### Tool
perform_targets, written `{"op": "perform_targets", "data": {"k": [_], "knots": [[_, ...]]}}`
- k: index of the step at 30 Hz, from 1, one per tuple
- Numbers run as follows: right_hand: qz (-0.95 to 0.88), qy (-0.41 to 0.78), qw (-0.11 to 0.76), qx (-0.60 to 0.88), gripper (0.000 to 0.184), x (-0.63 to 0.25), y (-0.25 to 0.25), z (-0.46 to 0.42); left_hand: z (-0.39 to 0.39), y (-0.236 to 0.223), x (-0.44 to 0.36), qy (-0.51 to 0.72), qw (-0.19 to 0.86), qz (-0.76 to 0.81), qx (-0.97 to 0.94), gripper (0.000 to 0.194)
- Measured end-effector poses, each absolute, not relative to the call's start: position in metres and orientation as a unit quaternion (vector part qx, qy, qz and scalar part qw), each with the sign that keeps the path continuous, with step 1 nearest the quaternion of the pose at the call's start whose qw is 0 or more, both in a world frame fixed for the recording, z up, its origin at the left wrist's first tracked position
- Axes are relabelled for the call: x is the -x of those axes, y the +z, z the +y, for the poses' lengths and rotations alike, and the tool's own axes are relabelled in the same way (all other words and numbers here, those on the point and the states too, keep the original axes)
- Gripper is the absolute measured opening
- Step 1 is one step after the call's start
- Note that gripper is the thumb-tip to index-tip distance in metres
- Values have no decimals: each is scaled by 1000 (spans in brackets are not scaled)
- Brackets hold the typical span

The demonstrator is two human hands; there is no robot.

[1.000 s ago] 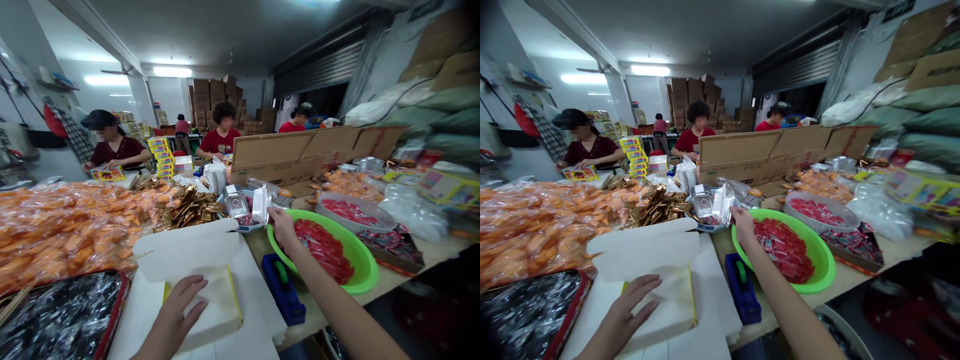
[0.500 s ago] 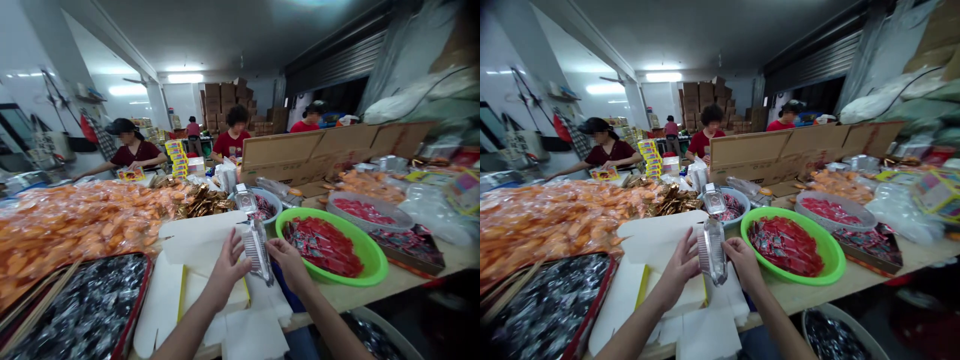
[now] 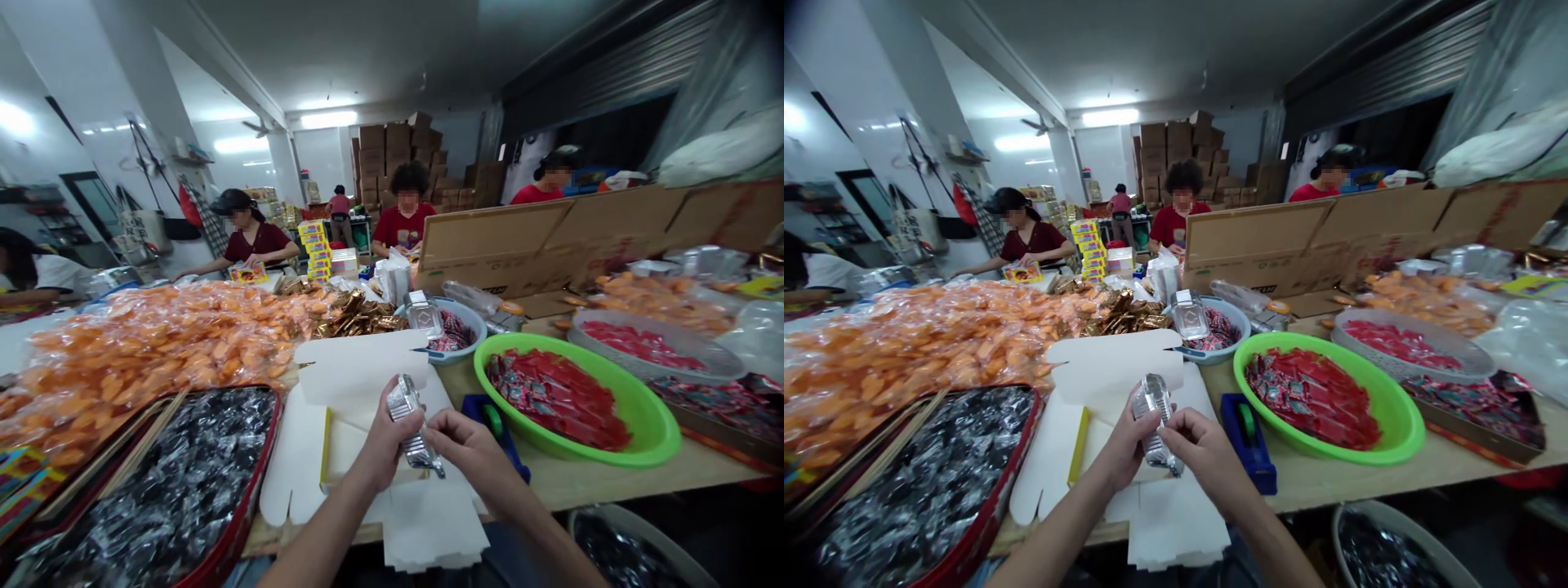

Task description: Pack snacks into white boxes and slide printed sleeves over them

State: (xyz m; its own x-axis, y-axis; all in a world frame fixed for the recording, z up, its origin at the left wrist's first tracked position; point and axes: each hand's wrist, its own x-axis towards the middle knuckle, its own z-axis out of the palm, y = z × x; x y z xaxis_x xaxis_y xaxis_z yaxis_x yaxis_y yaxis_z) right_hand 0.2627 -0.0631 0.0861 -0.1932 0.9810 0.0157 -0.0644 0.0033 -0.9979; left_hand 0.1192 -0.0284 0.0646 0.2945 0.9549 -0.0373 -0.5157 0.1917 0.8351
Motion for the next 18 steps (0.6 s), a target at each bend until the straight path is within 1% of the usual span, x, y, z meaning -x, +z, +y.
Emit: {"op": "perform_targets", "data": {"k": [5,11,15,17,18], "knots": [[-478,630,472,390,34,-256,83,-66,-30,62,-113,504,723,276,-383,95],[-430,682,467,363,34,-252,77,-67,-31,57,-106,496,736,249,-388,93],[-440,668,477,364,36,-247,76,-68,-30,56,-106,503,740,245,-372,92],[-455,632,501,378,35,-246,76,-70,-30,54,-104,514,736,247,-364,88],[-463,600,521,393,34,-248,77,-71,-30,53,-102,521,733,253,-357,83]]}}
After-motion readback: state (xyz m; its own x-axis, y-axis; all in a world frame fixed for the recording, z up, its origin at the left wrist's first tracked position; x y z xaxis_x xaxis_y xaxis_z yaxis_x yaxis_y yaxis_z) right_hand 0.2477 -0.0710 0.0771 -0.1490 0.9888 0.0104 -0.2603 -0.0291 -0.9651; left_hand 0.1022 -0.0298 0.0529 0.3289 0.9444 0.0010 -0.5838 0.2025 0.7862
